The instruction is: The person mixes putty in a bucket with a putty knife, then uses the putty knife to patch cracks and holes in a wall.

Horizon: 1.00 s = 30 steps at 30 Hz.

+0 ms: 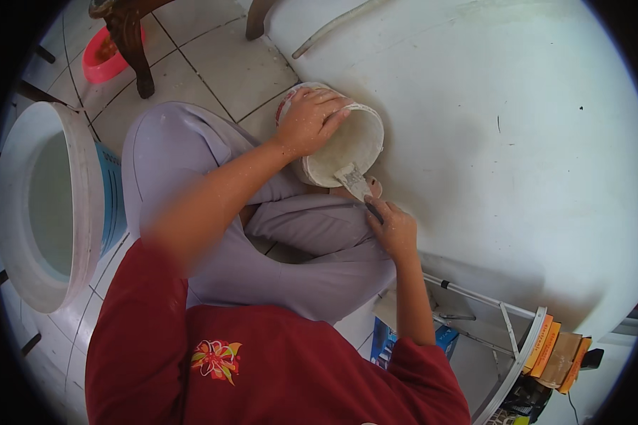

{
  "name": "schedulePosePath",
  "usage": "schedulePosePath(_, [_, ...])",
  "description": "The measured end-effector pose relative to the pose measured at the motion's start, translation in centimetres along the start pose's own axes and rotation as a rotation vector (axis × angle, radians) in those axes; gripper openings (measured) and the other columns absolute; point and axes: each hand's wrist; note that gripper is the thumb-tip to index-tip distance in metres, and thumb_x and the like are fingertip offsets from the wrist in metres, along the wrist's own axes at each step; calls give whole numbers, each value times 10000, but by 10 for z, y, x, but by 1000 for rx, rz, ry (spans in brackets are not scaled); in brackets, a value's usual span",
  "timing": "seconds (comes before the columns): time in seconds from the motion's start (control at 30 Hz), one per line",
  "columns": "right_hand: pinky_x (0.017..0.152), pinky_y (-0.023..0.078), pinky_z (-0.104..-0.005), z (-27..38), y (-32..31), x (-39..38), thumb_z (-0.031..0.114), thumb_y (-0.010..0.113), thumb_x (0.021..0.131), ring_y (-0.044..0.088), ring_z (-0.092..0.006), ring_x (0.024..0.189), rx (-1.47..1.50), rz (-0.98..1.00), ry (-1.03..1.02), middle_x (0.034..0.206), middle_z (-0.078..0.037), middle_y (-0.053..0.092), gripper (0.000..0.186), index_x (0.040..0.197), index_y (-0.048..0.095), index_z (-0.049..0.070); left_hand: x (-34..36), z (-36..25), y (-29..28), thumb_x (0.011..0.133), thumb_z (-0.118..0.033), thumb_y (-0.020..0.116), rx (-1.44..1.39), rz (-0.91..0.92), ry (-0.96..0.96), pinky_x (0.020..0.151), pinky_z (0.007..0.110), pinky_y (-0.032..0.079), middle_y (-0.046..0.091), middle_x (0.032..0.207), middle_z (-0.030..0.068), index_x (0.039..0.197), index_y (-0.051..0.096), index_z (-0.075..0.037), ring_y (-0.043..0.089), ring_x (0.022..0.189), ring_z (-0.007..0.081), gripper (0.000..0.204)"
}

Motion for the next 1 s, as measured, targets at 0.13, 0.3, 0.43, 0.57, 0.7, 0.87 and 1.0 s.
schedulePosePath(0.13, [679,548,-419,-7,-10,-3,275,722,901,709,-306,802,-37,60,-31,920,-91,731,316,1212,707,225,-1,1,-2,1028,-297,576,-2,-6,0,1064,428,372,719,1185,119,1203,727,-72,625,1166,294,323])
schedulePosePath(0.3, [640,526,-436,-13,-16,-14,256,731,882,679,-301,722,30,-16,-59,797,-85,670,323,1202,708,227,1,3,4,1031,-336,559,-17,-14,7,1080,460,349,718,1193,86,1201,727,-118,625,1172,265,324])
schedulePosePath(0.43, [649,531,-426,-16,-22,-22,251,736,877,679,-303,731,43,2,-29,830,-85,694,345,1220,707,235,0,4,4,1026,-344,567,-24,-10,-9,1061,448,355,723,1175,87,1185,737,-115,625,1168,266,326])
schedulePosePath(0.57, [699,531,-359,-34,-23,-31,244,733,903,697,-257,776,248,-20,27,922,-101,735,357,1252,686,186,3,13,1,1027,-300,583,30,-59,-15,1072,433,356,730,1148,119,1196,737,-91,635,1143,285,310])
schedulePosePath(0.7, [721,506,-307,-53,-33,-37,270,671,972,673,-183,804,924,3,338,919,-117,728,405,1315,600,67,15,35,-3,1003,-285,617,8,-132,-254,986,423,459,727,1133,145,1163,737,-54,667,1067,326,304])
schedulePosePath(0.87, [681,487,-296,-48,-36,9,333,603,1018,604,-162,751,1341,70,380,876,-88,659,367,1212,570,22,14,56,-3,968,-247,663,100,-309,-357,865,412,553,722,1115,183,1131,734,-21,698,975,385,287])
schedulePosePath(1.0, [589,457,-291,-58,-8,68,372,604,1032,535,-137,665,1593,220,397,799,-54,577,336,1074,561,42,14,49,5,953,-225,679,139,-256,-296,891,420,545,721,1104,196,1125,731,-9,699,979,384,282])
Point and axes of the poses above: each hand's wrist, its own x-axis towards the middle knuckle, its own y-axis out of the palm, z = x × y
